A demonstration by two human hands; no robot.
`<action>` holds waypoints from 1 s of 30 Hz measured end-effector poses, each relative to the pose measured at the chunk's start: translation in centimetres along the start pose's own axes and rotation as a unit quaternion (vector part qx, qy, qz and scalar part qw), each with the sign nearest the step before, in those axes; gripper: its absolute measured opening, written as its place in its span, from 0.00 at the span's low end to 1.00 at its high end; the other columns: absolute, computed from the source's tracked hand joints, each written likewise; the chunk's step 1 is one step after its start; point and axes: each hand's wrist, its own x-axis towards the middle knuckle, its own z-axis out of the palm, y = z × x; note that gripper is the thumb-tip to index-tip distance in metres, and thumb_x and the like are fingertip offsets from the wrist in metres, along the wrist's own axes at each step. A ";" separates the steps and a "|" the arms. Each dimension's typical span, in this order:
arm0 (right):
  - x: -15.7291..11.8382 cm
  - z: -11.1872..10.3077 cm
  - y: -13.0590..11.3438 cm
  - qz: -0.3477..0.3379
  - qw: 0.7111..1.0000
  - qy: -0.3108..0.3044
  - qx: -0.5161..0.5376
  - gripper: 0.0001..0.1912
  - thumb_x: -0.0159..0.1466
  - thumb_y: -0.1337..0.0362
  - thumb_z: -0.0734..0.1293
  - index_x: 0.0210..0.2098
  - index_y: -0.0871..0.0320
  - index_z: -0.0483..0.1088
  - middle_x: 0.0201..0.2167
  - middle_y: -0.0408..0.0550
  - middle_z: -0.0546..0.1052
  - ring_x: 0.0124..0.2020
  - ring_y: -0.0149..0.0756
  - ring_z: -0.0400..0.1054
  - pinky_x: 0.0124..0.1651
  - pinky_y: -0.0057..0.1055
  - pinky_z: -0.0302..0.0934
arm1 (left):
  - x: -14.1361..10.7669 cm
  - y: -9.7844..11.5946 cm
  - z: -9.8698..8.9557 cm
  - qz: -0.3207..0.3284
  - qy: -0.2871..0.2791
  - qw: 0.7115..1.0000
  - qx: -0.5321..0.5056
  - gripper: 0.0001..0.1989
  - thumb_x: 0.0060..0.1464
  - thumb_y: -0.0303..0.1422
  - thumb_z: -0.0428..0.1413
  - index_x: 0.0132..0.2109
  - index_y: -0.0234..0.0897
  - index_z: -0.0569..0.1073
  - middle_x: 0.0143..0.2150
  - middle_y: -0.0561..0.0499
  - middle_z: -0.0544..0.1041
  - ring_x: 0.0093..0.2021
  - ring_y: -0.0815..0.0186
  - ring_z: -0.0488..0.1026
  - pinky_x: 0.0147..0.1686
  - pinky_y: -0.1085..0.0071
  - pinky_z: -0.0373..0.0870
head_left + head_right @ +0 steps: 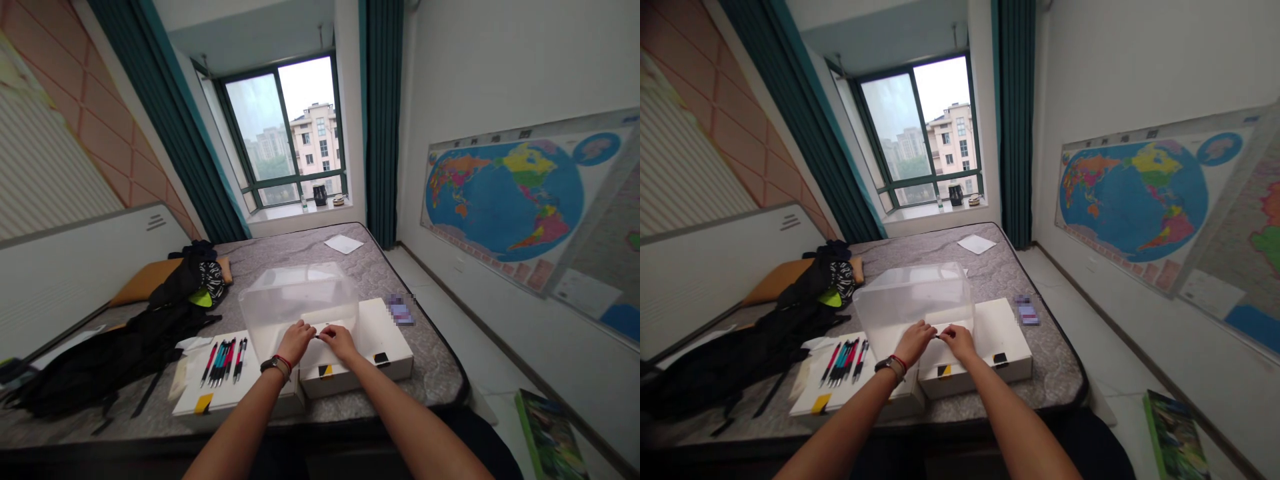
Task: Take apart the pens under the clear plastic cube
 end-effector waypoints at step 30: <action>0.9 -0.3 1.5 0.016 0.991 0.005 0.136 0.14 0.51 0.58 0.72 0.35 0.59 0.77 0.35 0.53 0.80 0.38 0.44 0.74 0.45 0.40 0.65 | -0.2 0.0 2.7 -0.209 0.209 0.880 -0.371 0.19 0.59 0.36 0.47 0.54 0.38 0.71 0.34 0.52 0.79 0.29 0.68 0.71 0.35 0.72 0.67</action>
